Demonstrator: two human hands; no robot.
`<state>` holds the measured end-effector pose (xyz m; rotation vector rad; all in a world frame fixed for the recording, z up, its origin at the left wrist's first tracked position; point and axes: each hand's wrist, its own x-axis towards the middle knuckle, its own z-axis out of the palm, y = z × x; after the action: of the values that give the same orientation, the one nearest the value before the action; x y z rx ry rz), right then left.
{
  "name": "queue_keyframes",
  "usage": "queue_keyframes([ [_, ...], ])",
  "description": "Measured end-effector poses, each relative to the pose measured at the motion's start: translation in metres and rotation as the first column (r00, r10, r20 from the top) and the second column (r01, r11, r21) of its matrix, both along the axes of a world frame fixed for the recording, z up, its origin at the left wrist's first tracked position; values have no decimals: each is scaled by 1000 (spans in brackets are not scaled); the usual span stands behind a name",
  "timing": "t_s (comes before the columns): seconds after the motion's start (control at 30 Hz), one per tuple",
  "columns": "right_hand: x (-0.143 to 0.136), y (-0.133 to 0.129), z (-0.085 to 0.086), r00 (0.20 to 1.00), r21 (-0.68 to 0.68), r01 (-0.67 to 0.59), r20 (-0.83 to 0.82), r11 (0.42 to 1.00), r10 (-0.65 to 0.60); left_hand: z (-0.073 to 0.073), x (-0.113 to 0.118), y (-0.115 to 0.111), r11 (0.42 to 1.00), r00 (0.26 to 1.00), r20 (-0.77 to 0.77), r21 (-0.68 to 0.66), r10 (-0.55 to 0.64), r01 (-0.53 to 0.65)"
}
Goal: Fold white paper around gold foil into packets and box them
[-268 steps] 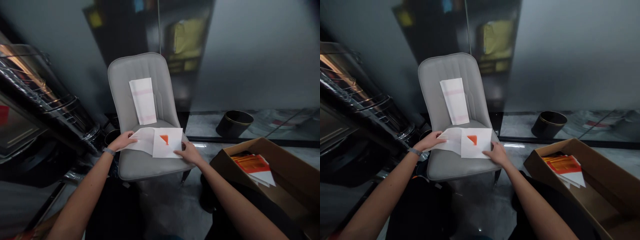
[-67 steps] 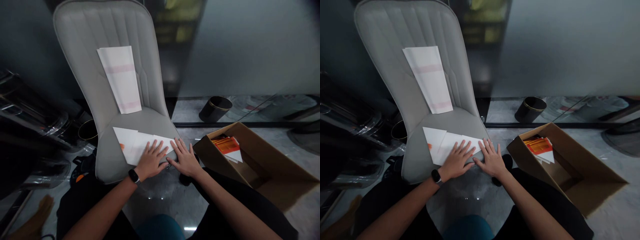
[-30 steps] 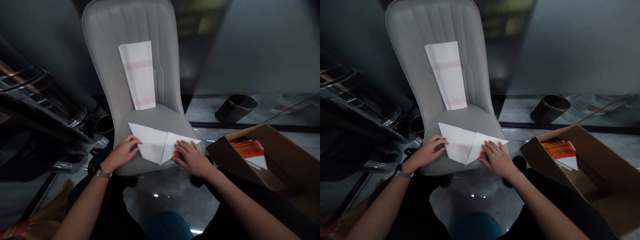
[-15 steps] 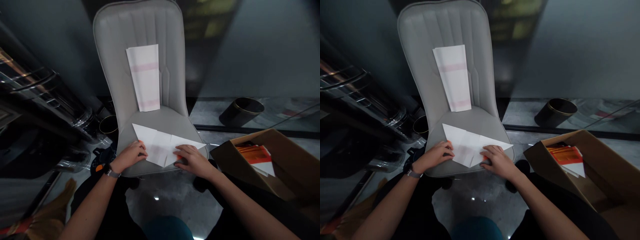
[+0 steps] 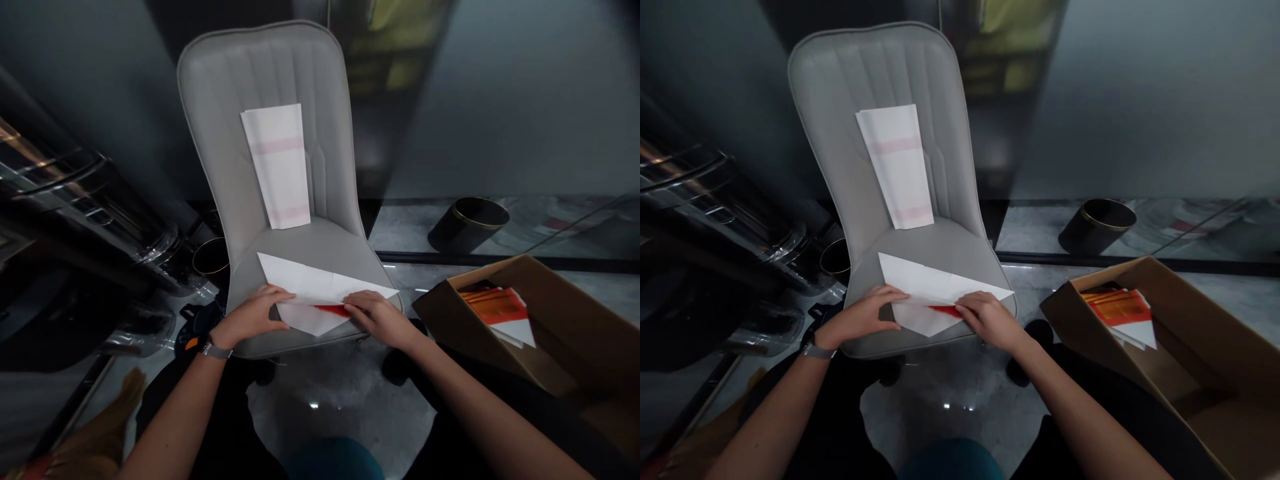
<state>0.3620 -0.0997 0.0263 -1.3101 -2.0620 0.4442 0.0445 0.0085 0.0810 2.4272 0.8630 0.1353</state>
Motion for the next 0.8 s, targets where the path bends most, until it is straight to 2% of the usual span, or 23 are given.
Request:
queue_keyframes([
  [0.13, 0, -3, -3, 999, 17, 41, -8, 999, -41, -4, 0, 8, 994, 1000, 24, 110, 12, -14],
  [0.27, 0, -1, -17, 999, 88, 49, -25, 995, -47, -4, 3, 12, 993, 988, 152, 120, -5, -14],
  [0.37, -1, 2, -20, 993, 99, 79, -95, 992, -69, 2, 4, 9, 989, 973, 229, 133, 31, -63],
  [0.43, 0, 2, -15, 983, 41, 81, -168, 996, -73, 7, 4, 6, 986, 964, 259, 138, 55, -93],
  [0.5, 2, 1, -4, 966, -79, 47, -251, 996, -65, 13, 4, 5, 980, 959, 273, 153, 79, -124],
  [0.6, 10, -1, 19, 929, -276, -2, -356, 961, -100, 20, 5, 12, 963, 953, 282, 204, 112, -174],
  [0.67, 18, -2, 29, 909, -353, -1, -391, 936, -146, 20, 7, 21, 949, 939, 307, 218, 157, -230],
  [0.73, 30, 1, 31, 893, -401, 21, -404, 916, -198, 17, 12, 32, 930, 910, 329, 177, 253, -323],
  [0.8, 42, 5, 24, 883, -468, 49, -393, 882, -258, 9, 18, 42, 905, 877, 322, 116, 356, -410],
])
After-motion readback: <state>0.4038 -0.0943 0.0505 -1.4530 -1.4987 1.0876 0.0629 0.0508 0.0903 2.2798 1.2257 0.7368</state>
